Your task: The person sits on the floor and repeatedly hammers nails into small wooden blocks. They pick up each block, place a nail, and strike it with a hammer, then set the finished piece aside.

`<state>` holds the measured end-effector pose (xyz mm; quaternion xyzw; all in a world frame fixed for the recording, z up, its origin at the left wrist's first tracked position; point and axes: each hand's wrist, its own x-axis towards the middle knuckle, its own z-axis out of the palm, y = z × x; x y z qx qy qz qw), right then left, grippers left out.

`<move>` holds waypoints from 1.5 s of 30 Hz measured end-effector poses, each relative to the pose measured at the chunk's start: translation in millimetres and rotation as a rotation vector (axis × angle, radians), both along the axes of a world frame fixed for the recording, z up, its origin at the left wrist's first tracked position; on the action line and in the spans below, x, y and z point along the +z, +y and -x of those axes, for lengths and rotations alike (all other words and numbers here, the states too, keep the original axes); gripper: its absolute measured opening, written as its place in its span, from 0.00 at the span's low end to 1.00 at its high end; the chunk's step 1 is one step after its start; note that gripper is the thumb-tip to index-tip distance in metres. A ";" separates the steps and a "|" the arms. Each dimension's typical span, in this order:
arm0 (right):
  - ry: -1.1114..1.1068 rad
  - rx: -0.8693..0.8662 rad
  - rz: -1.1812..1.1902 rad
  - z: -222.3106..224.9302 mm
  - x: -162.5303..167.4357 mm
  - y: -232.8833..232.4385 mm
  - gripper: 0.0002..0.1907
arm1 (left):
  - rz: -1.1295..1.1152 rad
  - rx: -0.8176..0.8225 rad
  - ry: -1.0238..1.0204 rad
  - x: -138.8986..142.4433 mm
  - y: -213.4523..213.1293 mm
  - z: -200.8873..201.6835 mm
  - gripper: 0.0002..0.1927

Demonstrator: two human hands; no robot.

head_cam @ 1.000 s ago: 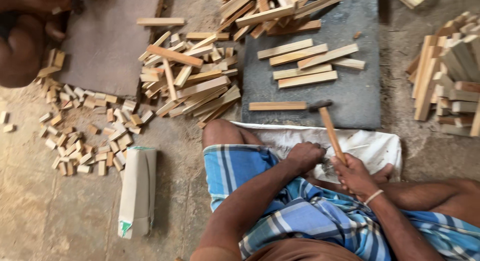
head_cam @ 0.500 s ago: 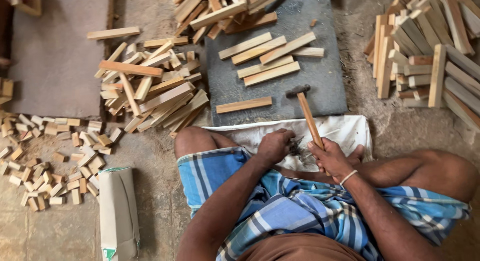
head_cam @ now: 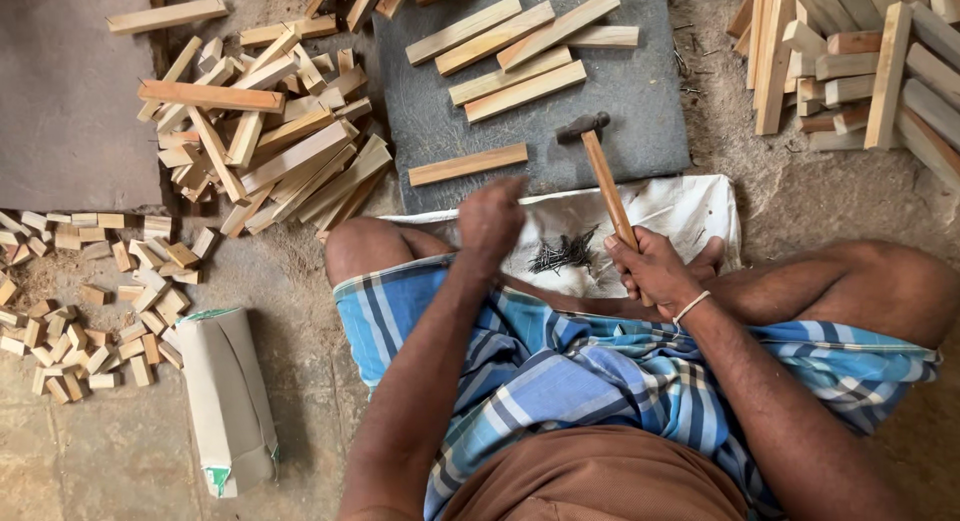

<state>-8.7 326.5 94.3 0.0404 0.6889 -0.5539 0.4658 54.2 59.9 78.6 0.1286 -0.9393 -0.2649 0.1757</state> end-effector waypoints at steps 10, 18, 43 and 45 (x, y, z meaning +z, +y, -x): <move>-0.024 -0.015 -0.031 -1.1 0.3 -0.4 0.14 | 0.396 -0.090 -0.253 17.8 -43.9 41.7 0.06; -0.255 -0.054 0.117 2.6 9.3 3.3 0.18 | -0.419 0.108 0.168 -25.9 -29.6 36.1 0.15; 0.953 0.535 -0.561 -8.2 57.7 -17.7 0.18 | -0.379 0.076 -0.088 -37.1 -21.6 52.4 0.16; 1.071 0.447 -0.494 -10.0 59.8 -12.3 0.18 | -0.387 0.068 -0.064 -36.1 -22.4 52.0 0.19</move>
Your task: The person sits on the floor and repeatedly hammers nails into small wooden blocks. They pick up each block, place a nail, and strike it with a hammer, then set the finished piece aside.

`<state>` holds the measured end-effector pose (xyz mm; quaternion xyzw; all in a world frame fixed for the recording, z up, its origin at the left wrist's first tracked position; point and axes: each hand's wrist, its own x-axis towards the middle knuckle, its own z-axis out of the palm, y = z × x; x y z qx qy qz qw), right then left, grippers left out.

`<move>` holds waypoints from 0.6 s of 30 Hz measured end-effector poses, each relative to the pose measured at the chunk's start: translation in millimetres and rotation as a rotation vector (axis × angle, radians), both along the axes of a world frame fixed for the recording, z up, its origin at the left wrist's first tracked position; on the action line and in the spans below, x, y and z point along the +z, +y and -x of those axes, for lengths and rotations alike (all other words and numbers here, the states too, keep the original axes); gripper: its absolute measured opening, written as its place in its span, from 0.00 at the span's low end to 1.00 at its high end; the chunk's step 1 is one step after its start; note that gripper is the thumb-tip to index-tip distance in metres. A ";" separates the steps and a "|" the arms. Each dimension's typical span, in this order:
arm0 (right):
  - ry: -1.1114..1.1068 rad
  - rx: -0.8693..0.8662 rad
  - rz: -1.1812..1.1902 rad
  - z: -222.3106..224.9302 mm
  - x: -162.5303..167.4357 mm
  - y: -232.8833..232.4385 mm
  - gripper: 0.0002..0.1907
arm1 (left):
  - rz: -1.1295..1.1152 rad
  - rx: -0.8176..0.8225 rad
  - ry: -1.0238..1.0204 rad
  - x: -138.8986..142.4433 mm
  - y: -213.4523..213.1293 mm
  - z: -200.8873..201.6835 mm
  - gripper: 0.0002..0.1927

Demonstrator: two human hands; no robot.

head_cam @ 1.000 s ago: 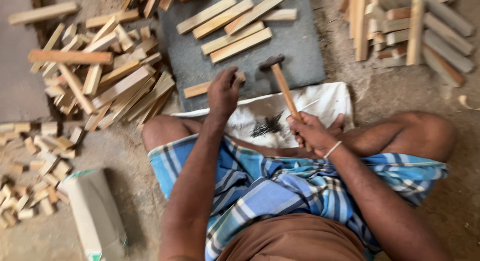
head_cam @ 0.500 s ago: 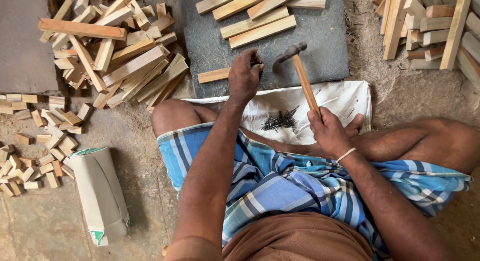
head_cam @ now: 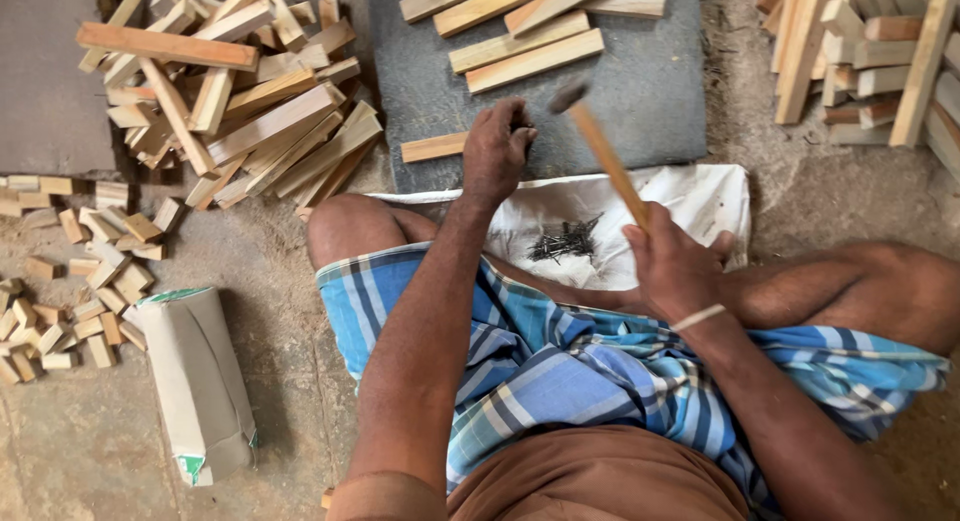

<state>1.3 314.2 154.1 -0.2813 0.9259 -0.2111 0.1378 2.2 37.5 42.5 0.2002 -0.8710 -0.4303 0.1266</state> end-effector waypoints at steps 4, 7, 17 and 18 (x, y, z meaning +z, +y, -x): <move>0.181 0.000 0.386 -6.4 6.6 21.8 0.20 | -0.152 -0.041 0.085 0.9 -5.9 -5.4 0.28; 0.105 -0.055 0.553 -7.6 0.7 22.1 0.19 | -0.160 -0.089 0.146 1.6 -10.5 -9.6 0.32; -0.201 -0.082 -0.016 -11.5 -25.5 7.0 0.18 | 0.243 -0.260 0.237 21.5 -13.7 -8.5 0.32; -0.171 -0.102 -0.001 -11.5 -24.0 12.2 0.17 | 0.312 -0.264 0.285 27.1 -12.1 -7.4 0.30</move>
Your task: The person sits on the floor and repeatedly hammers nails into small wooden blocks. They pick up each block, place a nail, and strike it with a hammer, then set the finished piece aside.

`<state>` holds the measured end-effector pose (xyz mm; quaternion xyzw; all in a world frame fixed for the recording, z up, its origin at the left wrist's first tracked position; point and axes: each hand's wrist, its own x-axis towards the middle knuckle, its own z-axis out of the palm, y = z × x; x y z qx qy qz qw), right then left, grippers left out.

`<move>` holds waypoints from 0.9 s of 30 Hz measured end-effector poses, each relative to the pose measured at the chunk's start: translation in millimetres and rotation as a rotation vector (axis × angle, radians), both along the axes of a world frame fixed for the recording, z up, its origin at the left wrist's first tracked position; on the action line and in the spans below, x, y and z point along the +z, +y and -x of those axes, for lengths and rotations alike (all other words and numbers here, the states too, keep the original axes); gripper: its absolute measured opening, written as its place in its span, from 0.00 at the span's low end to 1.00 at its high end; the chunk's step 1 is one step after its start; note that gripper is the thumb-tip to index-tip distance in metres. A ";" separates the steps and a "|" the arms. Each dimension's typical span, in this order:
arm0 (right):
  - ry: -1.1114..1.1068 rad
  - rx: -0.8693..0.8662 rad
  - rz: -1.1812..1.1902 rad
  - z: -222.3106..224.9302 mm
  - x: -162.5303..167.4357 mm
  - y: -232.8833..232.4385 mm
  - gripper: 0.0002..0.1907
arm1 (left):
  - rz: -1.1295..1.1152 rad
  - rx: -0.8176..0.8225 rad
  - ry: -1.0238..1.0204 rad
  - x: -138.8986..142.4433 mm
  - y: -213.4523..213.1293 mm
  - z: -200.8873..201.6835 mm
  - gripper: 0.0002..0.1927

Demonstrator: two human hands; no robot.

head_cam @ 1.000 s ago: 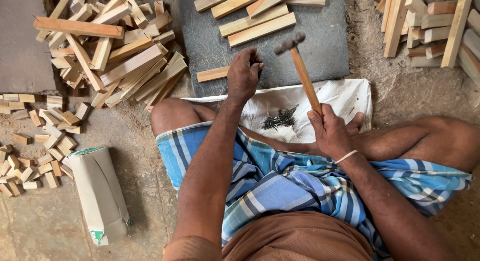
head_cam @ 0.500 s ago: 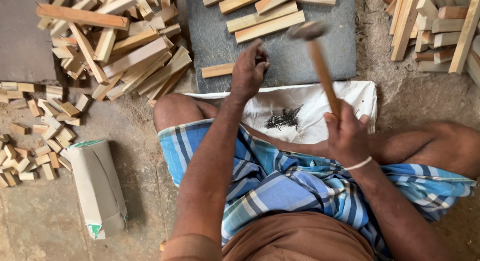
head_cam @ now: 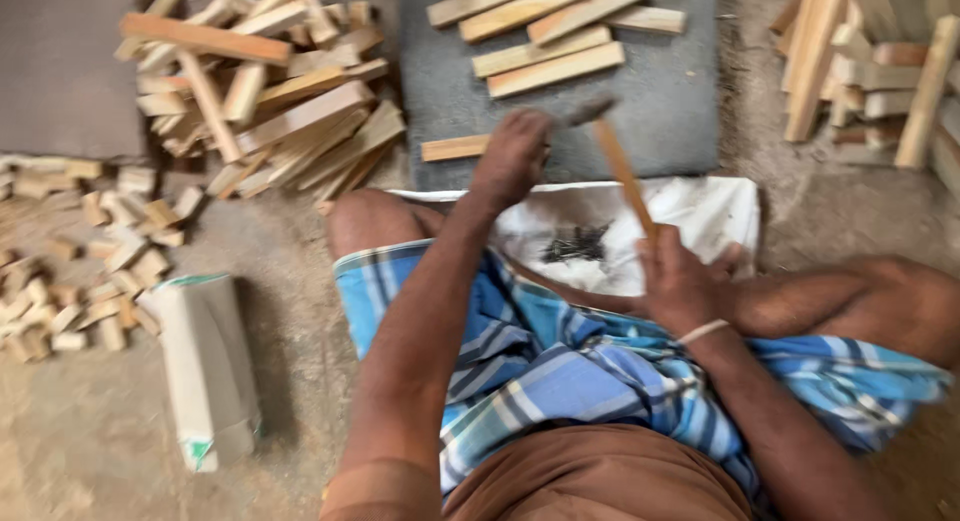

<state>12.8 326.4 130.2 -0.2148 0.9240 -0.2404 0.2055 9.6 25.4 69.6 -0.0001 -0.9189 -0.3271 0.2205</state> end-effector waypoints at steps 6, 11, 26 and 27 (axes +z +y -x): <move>-0.494 -0.399 0.338 15.0 -28.6 13.8 0.16 | -0.484 0.317 0.108 16.5 -18.1 8.7 0.23; -0.034 0.091 -0.006 31.0 -78.4 27.5 0.12 | -0.296 0.614 -0.233 -14.7 -62.0 -32.7 0.28; -0.353 -0.293 0.437 26.5 -13.3 4.6 0.25 | 0.347 -0.323 -0.929 -40.7 116.0 -8.7 0.31; -0.320 -0.288 0.427 26.3 -9.6 6.1 0.26 | 0.372 -0.342 -0.983 -48.3 125.2 -4.1 0.30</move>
